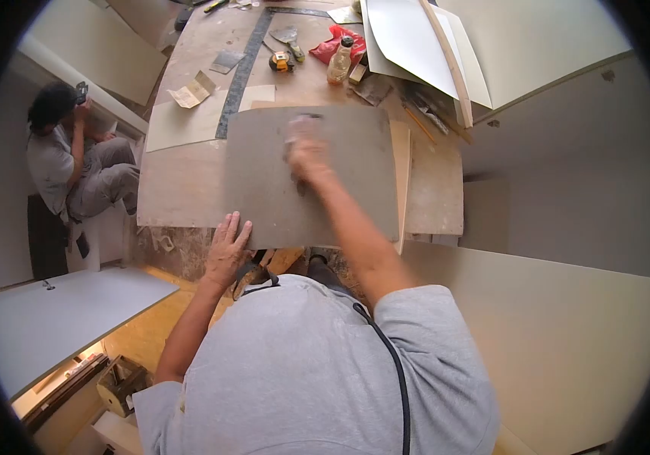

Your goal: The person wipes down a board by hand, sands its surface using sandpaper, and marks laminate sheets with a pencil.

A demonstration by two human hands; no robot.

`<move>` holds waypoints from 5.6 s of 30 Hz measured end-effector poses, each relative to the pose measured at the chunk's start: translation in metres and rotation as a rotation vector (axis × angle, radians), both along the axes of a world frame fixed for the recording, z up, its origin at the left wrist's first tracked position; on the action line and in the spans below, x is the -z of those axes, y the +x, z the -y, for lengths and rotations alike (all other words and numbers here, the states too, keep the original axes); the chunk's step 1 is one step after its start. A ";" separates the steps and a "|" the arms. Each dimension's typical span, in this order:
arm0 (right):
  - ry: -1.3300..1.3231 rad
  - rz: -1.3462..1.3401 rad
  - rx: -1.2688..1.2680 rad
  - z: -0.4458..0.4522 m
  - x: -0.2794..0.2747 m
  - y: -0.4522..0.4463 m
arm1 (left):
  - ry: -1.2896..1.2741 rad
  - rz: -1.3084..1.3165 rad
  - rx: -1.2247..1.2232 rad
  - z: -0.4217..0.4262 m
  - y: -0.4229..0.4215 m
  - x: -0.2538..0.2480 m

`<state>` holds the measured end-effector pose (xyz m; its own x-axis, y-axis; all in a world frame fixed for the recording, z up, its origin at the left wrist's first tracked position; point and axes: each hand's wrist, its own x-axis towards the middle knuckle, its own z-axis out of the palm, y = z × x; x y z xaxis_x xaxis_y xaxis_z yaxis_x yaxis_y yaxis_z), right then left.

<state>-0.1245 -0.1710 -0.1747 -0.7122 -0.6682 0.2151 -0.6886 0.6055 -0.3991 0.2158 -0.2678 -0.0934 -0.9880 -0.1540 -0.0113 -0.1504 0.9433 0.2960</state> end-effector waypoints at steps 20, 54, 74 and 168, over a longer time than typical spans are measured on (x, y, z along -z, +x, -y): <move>0.212 -0.088 0.657 -0.129 -0.047 -0.058 | -0.021 0.022 0.040 0.002 -0.001 0.005; 0.278 -0.004 0.663 -0.132 -0.049 0.060 | 0.069 -0.194 0.191 0.021 0.033 0.050; 0.185 -0.143 0.203 -0.122 -0.032 0.176 | 0.097 -0.179 0.196 0.048 0.034 0.043; 0.210 -0.060 0.315 -0.131 -0.047 0.026 | 0.163 0.139 0.113 0.087 -0.122 0.023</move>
